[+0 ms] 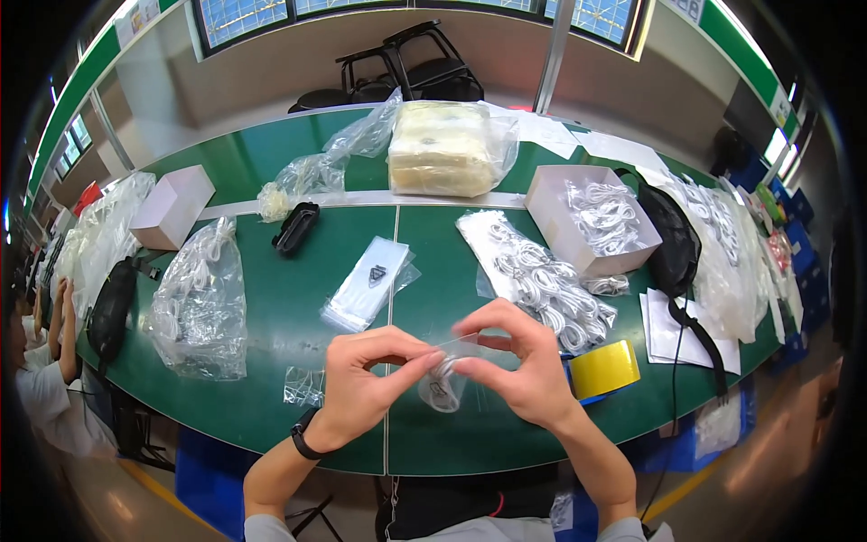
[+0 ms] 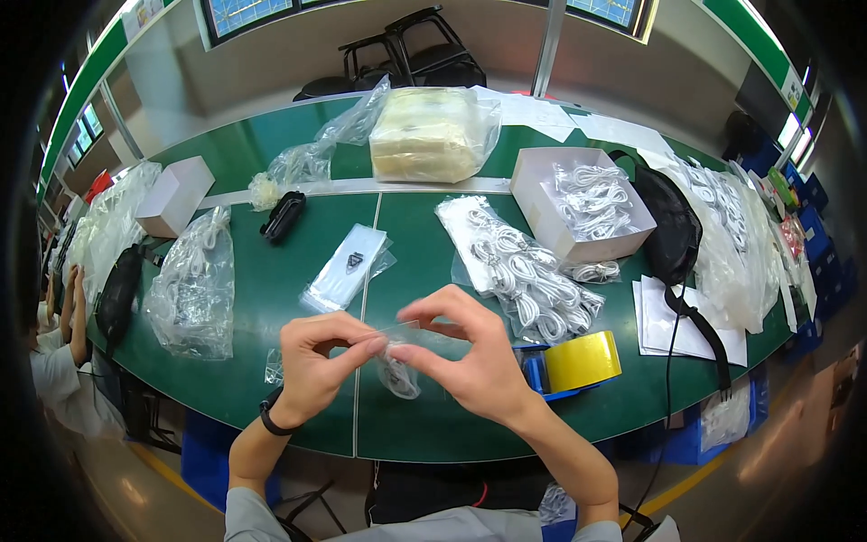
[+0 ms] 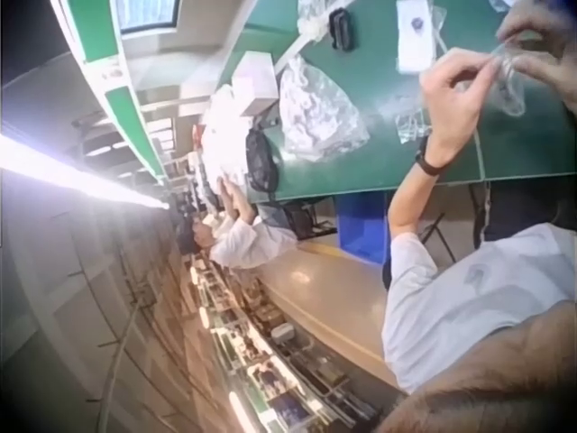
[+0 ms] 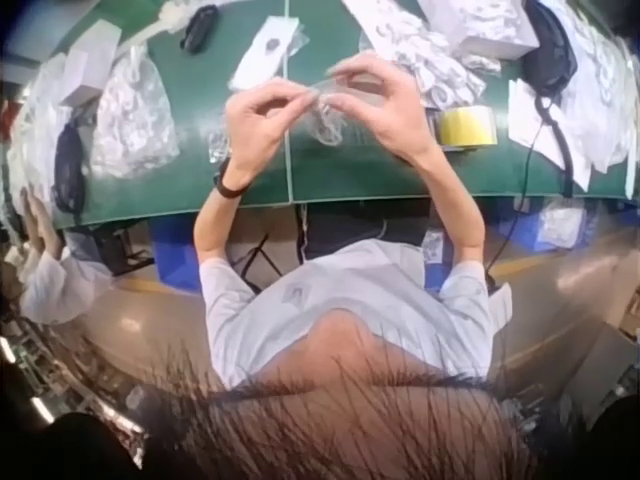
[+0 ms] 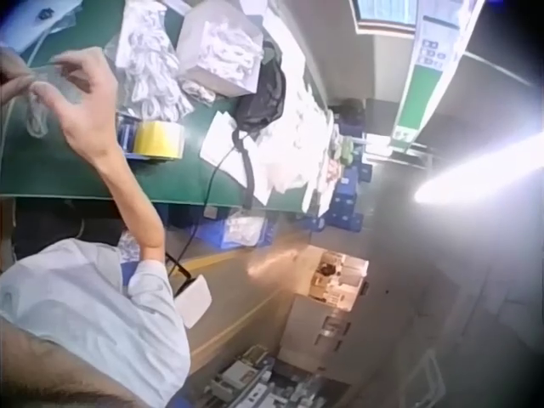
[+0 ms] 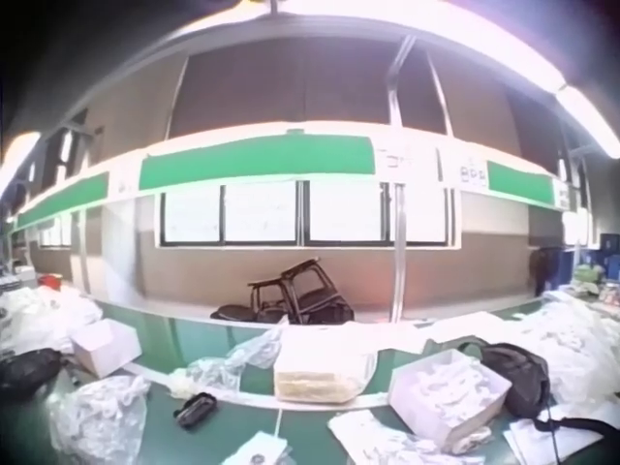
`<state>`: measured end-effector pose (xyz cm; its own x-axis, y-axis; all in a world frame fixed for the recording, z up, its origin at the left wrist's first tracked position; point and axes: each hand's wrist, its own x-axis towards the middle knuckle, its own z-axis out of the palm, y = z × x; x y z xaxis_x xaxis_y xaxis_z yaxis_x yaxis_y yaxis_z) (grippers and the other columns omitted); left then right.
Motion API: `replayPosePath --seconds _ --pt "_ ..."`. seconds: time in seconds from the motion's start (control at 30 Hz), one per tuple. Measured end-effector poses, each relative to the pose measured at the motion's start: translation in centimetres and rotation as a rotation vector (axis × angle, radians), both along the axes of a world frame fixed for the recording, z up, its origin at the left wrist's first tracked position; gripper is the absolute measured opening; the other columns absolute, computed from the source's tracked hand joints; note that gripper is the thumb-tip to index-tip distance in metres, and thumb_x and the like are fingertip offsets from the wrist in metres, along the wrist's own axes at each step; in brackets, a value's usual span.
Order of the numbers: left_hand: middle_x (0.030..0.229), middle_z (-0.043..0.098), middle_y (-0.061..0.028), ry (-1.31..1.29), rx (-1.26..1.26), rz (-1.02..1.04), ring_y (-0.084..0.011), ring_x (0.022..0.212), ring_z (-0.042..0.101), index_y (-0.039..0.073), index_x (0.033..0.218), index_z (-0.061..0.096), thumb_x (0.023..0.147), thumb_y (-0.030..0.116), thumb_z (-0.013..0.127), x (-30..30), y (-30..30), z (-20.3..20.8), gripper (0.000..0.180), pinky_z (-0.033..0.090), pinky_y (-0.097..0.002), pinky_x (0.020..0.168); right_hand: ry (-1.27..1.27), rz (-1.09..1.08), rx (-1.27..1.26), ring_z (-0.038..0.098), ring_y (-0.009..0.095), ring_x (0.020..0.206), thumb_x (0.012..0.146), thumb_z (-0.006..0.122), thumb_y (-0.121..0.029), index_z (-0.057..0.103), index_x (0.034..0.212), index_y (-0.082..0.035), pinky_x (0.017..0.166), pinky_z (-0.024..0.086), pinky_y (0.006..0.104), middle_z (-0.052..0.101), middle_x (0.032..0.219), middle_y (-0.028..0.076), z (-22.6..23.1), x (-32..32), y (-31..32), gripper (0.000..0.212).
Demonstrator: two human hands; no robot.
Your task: Packaging small industrial components into individual plastic bags at a production workstation.
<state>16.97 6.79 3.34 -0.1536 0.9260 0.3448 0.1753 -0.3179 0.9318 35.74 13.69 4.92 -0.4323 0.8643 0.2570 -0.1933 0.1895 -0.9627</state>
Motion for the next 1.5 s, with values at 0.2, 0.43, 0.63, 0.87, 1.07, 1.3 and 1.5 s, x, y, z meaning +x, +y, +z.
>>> replayPosePath --seconds 0.2,0.43,0.63,0.87,1.07,1.3,1.5 --pt "0.08 0.075 -0.0112 0.1 0.011 -0.015 -0.014 0.073 0.071 -0.003 0.09 0.078 0.082 -0.004 0.077 -0.6 0.1 -0.1 0.008 0.055 -0.0233 0.066 -0.299 0.015 0.454 0.065 0.018 0.078 0.08 0.077 0.0 0.077 0.089 -0.003 0.07 0.049 0.0287 0.066 0.085 0.008 -0.1 1.2 0.9 0.009" --pt "0.082 0.075 -0.0114 0.079 -0.066 -0.086 -0.0154 0.076 0.072 -0.004 0.09 0.077 0.083 -0.005 0.076 -0.4 0.2 -0.1 0.007 0.058 -0.0255 0.068 -0.332 0.062 0.315 0.061 0.015 0.075 0.083 0.076 -0.001 0.078 0.09 -0.001 0.067 0.047 0.027 0.066 0.081 0.008 -0.5 2.7 1.0 0.008" --pt "0.081 0.072 -0.0114 -0.134 -0.18 -0.131 -0.0181 0.076 0.072 -0.007 0.09 0.074 0.085 -0.008 0.073 -0.5 -0.2 0.6 0.005 0.059 -0.0273 0.07 -0.193 0.087 0.0 0.056 0.011 0.076 0.086 0.074 -0.003 0.075 0.088 0.003 0.069 0.044 0.0252 0.065 0.082 0.006 0.6 3.5 0.8 0.006" --pt "0.076 0.074 -0.0134 -0.049 -0.032 -0.046 -0.0172 0.071 0.072 -0.006 0.083 0.076 0.097 0.009 0.066 -2.9 -0.4 0.8 0.023 0.057 -0.0259 0.068 -0.144 -0.688 0.428 0.058 0.008 0.076 0.096 0.068 -0.013 0.075 0.091 0.004 0.071 0.047 0.0241 0.065 0.078 0.001 6.6 9.6 10.2 0.019" --pt "0.075 0.074 -0.0139 -0.124 0.119 0.074 -0.0183 0.068 0.07 -0.006 0.08 0.075 0.11 0.033 0.043 -3.2 0.2 0.7 0.059 0.056 -0.0296 0.069 -0.992 -0.952 1.084 0.064 0.033 0.108 0.088 0.074 -0.014 0.07 0.113 0.002 0.095 0.051 0.0382 0.068 0.114 0.018 5.0 11.5 16.5 0.03" --pt "0.074 0.072 -0.0121 -0.039 0.141 0.204 -0.0171 0.075 0.07 -0.006 0.088 0.075 0.109 0.033 0.046 -3.6 1.3 -0.3 0.053 0.054 -0.0282 0.07 -1.381 -0.35 0.881 0.064 0.037 0.107 0.084 0.074 -0.021 0.071 0.104 0.001 0.093 0.051 0.0449 0.069 0.111 0.02 -1.0 3.2 16.0 0.03" --pt "0.072 0.072 -0.0105 -0.01 0.046 0.177 -0.0156 0.069 0.07 -0.005 0.089 0.075 0.104 0.029 0.058 -3.3 1.9 -0.9 0.041 0.053 -0.0276 0.067 -1.593 -0.054 0.536 0.069 0.038 0.091 0.077 0.073 -0.021 0.072 0.098 0.004 0.081 0.055 0.0432 0.071 0.097 0.024 -1.9 2.3 19.4 0.032"
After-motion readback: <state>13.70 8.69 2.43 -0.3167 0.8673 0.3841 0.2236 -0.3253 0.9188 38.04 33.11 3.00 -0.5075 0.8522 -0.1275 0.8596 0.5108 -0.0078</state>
